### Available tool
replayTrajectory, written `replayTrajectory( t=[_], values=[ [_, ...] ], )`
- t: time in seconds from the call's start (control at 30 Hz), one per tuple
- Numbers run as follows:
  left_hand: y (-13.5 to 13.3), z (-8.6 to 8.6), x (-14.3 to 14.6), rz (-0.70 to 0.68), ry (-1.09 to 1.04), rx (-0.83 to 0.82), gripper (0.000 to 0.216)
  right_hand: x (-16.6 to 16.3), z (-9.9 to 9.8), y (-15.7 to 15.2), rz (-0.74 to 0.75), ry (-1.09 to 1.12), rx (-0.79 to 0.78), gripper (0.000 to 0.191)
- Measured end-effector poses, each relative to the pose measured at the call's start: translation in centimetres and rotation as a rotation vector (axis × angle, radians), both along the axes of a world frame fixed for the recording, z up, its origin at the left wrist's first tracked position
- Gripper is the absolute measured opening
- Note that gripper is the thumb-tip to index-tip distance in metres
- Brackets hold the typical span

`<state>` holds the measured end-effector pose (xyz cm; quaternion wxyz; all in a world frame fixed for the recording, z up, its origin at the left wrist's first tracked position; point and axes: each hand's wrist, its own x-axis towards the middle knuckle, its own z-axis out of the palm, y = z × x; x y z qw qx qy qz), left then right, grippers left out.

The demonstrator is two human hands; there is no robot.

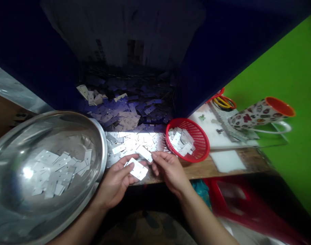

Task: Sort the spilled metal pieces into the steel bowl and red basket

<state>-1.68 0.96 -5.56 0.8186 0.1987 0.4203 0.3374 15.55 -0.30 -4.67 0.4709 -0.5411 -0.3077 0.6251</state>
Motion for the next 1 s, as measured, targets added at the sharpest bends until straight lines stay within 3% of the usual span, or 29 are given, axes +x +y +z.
replayTrajectory(
  t=[0.13,0.27,0.33,0.4,0.47,0.57,0.73,1.0],
  values=[
    [0.1,0.1,-0.2,0.012,0.006,-0.008,0.036,1.8,1.6,-0.5,-0.147,-0.201,0.105,0.025],
    [0.1,0.1,-0.3,0.019,0.011,-0.009,0.040,5.5,3.1,-0.3,-0.420,-0.787,0.316,0.024],
    [0.0,0.0,-0.2,0.014,0.017,-0.003,0.040,6.5,3.4,-0.4,-0.443,-1.096,0.460,0.024],
    [0.0,-0.1,-0.1,0.007,0.019,0.008,0.040,6.0,3.2,-0.9,-0.307,-1.234,0.608,0.028],
    [-0.1,-0.1,0.0,0.005,0.018,0.016,0.041,4.3,2.7,-1.7,-0.056,-1.182,0.706,0.028],
    [-0.2,0.1,0.2,0.010,0.022,0.027,0.042,1.1,1.7,-2.8,0.243,-1.080,0.709,0.030],
    [-0.3,0.2,0.2,0.004,0.033,0.042,0.042,-0.7,0.1,-2.9,0.303,-1.199,0.687,0.028],
    [-0.6,-0.5,0.2,0.002,0.057,0.049,0.041,-0.5,0.0,-2.5,0.348,-1.181,0.639,0.029]
  ],
)
